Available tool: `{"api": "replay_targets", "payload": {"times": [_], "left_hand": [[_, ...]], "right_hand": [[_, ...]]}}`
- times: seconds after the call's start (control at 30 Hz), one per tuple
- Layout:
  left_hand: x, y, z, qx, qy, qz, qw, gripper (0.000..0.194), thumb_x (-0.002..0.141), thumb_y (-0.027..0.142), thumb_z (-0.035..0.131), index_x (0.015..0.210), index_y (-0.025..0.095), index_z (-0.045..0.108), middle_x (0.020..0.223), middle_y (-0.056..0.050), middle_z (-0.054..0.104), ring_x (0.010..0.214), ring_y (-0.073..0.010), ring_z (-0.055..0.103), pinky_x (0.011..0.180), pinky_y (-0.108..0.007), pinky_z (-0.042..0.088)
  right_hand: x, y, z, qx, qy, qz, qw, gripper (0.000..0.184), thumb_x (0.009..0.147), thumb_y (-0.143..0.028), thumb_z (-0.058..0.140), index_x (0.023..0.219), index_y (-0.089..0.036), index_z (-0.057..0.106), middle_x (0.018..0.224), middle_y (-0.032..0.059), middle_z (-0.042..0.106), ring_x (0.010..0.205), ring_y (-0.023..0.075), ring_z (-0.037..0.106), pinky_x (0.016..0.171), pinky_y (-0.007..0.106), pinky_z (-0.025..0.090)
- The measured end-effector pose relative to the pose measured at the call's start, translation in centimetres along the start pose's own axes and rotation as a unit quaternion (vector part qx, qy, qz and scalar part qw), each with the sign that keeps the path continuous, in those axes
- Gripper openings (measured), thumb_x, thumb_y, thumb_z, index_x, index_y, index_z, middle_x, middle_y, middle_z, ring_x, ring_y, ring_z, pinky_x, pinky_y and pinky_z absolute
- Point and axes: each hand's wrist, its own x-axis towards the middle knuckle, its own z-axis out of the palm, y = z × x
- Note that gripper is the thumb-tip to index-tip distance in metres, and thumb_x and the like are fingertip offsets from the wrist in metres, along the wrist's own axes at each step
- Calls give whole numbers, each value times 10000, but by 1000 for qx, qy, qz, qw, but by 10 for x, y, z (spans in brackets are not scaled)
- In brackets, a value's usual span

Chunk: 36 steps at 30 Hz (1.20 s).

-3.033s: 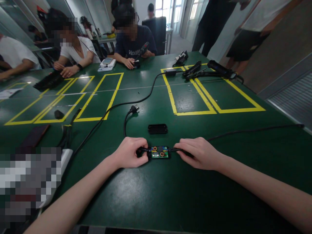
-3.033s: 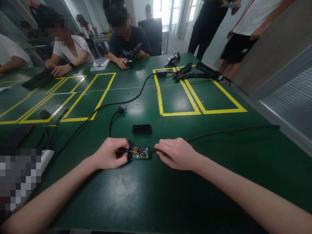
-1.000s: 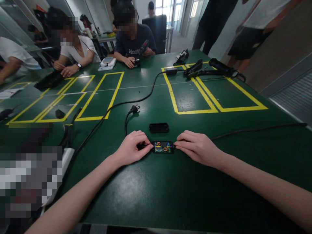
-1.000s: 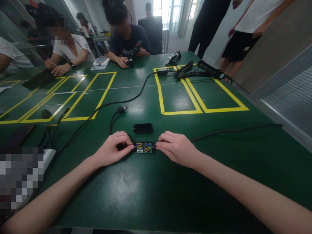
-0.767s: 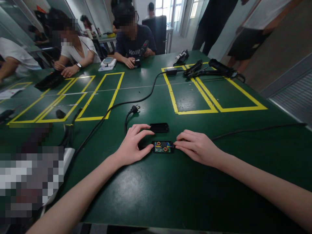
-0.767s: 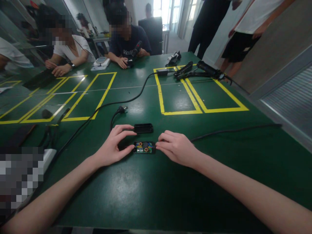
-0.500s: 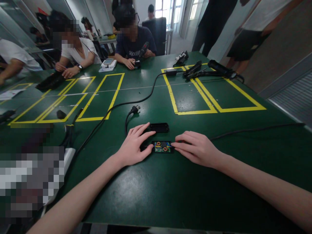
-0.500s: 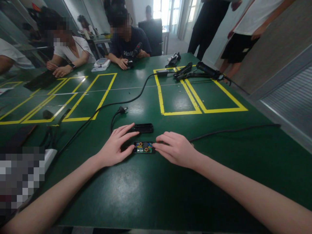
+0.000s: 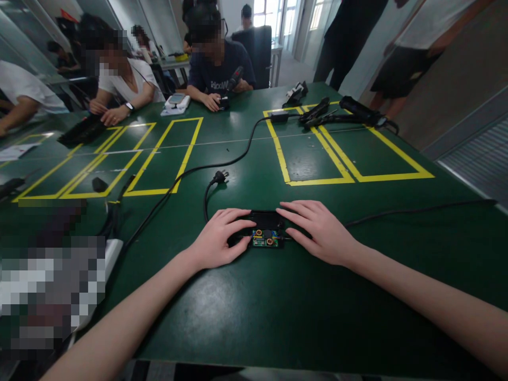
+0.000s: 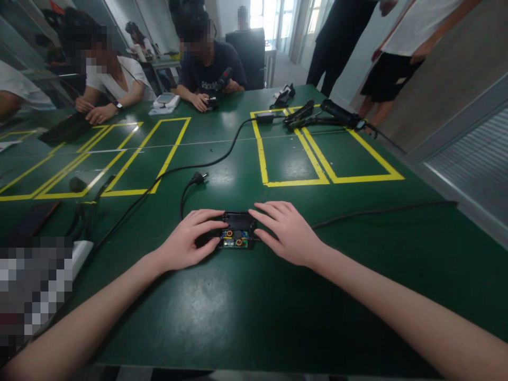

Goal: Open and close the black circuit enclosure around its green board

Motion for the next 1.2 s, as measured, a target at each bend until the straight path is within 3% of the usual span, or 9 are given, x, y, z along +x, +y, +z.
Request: {"api": "replay_targets", "payload": {"times": [0.13,0.27,0.47,0.63,0.97,1.2], "left_hand": [[-1,1,0,-16,19,21,999,252,958,224,618,1174,193,742,1340,-160,672,1218,-289,678,1029,-473,566],[0,1,0,-24,25,26,999,209,949,215,629,1122,187,743,1433,-176,623,1298,-311,645,1058,-485,564],[0,-3,3,-20,37,50,998,212,958,243,632,1130,179,738,1146,-131,779,1151,-295,725,998,-481,590],[-3,-4,3,-21,58,48,997,270,956,255,653,1204,189,736,1221,-136,764,1112,-257,753,994,-424,612],[1,-2,4,-43,90,83,992,217,951,203,656,1153,183,733,1252,-146,761,1096,-242,764,953,-400,636],[-2,-4,4,-36,75,90,992,172,955,183,646,1109,177,721,1248,-154,765,1102,-242,767,969,-395,619]], "right_hand": [[0,2,2,30,-13,-27,999,421,1046,-203,470,1435,-212,631,1279,129,754,1167,274,697,1091,579,517],[-2,3,2,69,11,-62,996,446,1039,-156,455,1454,-200,613,1244,117,767,1144,235,727,1146,545,516],[-5,4,0,75,12,-83,994,444,1029,-149,497,1457,-206,602,1335,123,735,1202,247,716,1062,472,597],[-4,4,-3,69,28,-94,993,435,1027,-157,513,1453,-195,590,1332,140,731,1174,258,722,1019,470,614],[-4,3,-4,63,39,-110,991,402,1022,-154,520,1413,-198,601,1319,146,728,1152,253,717,989,467,612],[-4,3,-6,74,44,-106,991,423,1021,-157,526,1435,-218,595,1312,142,729,1138,247,721,958,447,620]]}}
